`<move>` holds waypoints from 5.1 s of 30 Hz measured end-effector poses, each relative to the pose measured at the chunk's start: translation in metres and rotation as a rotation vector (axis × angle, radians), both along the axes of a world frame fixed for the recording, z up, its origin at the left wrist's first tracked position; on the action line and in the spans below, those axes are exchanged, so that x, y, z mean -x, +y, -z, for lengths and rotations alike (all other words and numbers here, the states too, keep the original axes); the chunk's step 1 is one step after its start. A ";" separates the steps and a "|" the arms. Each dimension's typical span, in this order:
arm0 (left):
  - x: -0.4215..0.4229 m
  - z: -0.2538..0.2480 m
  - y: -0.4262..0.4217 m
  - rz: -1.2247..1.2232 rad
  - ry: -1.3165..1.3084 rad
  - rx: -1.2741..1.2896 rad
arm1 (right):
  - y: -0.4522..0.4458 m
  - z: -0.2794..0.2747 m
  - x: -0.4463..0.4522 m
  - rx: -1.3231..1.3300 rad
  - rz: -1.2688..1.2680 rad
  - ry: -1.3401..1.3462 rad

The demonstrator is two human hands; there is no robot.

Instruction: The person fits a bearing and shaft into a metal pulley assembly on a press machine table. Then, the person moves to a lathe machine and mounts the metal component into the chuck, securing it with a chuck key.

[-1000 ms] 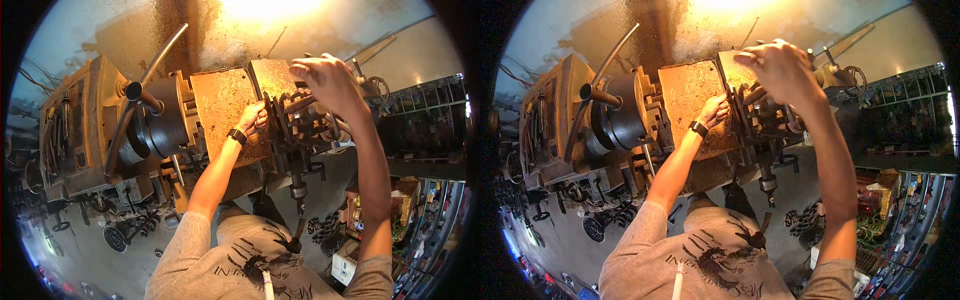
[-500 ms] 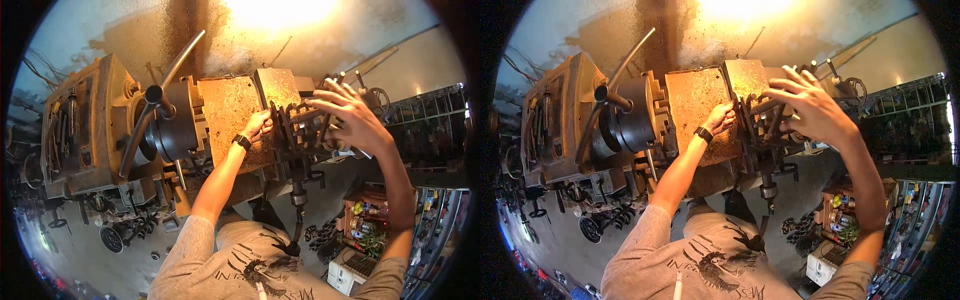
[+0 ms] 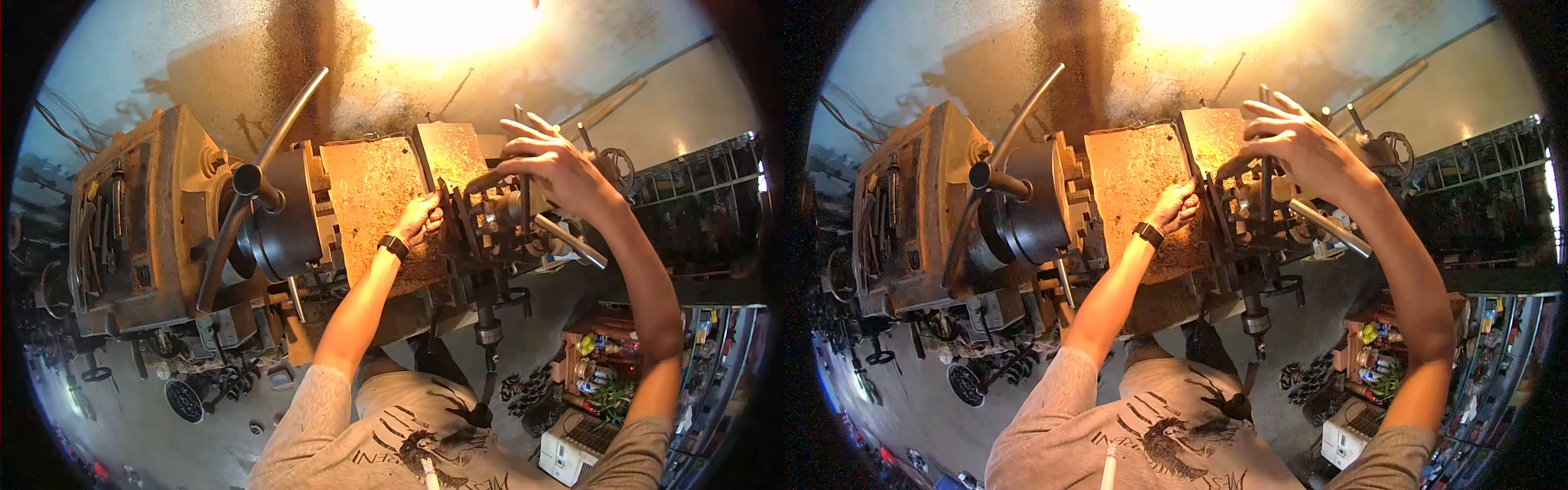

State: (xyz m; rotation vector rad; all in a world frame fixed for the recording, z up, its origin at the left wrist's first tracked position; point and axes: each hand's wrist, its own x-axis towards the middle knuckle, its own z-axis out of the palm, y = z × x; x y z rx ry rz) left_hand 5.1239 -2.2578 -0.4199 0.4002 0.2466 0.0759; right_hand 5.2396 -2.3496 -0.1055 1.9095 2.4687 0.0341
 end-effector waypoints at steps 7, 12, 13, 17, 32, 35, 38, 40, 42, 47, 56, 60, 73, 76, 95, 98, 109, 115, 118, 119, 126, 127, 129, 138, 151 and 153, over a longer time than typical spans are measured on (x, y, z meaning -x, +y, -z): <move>0.028 -0.053 -0.035 -0.516 0.258 -0.120 | -0.005 0.001 -0.020 0.113 0.367 0.201; 0.154 -0.185 -0.142 -0.397 0.367 0.014 | -0.035 0.012 -0.029 -0.011 0.392 0.301; 0.178 -0.201 -0.161 -0.346 0.307 0.095 | -0.036 0.013 -0.028 -0.001 0.426 0.397; 0.225 -0.222 -0.193 -0.307 0.108 0.174 | -0.038 0.019 -0.028 -0.048 0.389 0.350; 0.103 -0.050 -0.062 -0.516 0.107 0.566 | -0.063 0.035 -0.030 -0.191 0.536 0.207; 0.080 -0.050 -0.050 -0.539 0.126 0.568 | -0.065 0.003 0.017 0.003 0.801 0.243; 0.065 -0.040 -0.043 -0.550 0.064 0.513 | -0.060 0.000 0.061 0.065 0.627 0.359; 0.048 -0.044 -0.043 -0.602 0.166 0.338 | -0.043 0.008 0.071 -0.016 0.296 0.292; 0.029 -0.028 -0.044 -0.622 0.217 0.187 | -0.004 0.014 0.063 -0.023 0.197 0.135; 0.006 -0.022 -0.032 -0.532 0.253 -0.312 | 0.028 0.004 -0.013 0.065 0.506 -0.036; 0.014 -0.010 -0.004 -0.065 -0.011 -0.027 | -0.044 -0.019 0.039 0.178 0.646 -0.158; 0.009 -0.001 0.003 0.003 -0.045 -0.018 | -0.008 -0.029 0.037 0.105 0.751 0.076; 0.020 -0.009 -0.002 -0.132 -0.007 -0.049 | -0.041 -0.009 0.026 -0.091 0.617 0.443; 0.023 -0.013 -0.001 -0.144 0.047 -0.051 | -0.049 -0.002 0.027 -0.012 0.644 0.523; -0.011 -0.227 -0.004 -0.814 -0.094 -1.159 | -0.045 0.054 0.050 -0.374 0.706 0.162; -0.030 -0.228 0.003 -0.846 -0.098 -1.035 | -0.036 0.058 0.062 -0.311 0.908 0.020; 0.022 -0.227 0.001 -0.869 -0.085 -0.842 | -0.042 -0.006 0.019 -0.189 0.580 0.498; 0.027 -0.225 0.000 -0.918 -0.065 -0.976 | -0.023 0.010 0.000 -0.103 0.373 0.343; 0.030 -0.229 -0.001 -0.940 -0.056 -1.042 | -0.016 0.017 -0.007 -0.140 0.204 0.140; 0.030 -0.229 -0.002 -0.945 -0.041 -1.073 | -0.016 0.016 -0.007 -0.123 0.213 0.164; 0.000 -0.228 -0.009 -0.941 0.041 -1.281 | -0.019 0.024 -0.012 -0.096 0.311 0.252; -0.005 -0.224 -0.008 -0.917 0.007 -1.227 | -0.021 0.034 -0.012 -0.155 0.346 0.260; -0.016 -0.218 0.002 -0.949 0.172 -1.380 | -0.023 0.059 -0.007 -0.314 0.411 0.141; -0.038 -0.210 0.050 -0.864 0.417 -2.016 | -0.017 0.062 0.021 -0.278 0.651 0.065; -0.036 -0.282 -0.017 0.025 0.393 -2.483 | -0.061 0.083 -0.072 -0.552 0.548 0.527; -0.007 -0.312 -0.047 -0.065 0.392 -2.301 | -0.078 0.039 -0.041 -0.532 0.492 1.000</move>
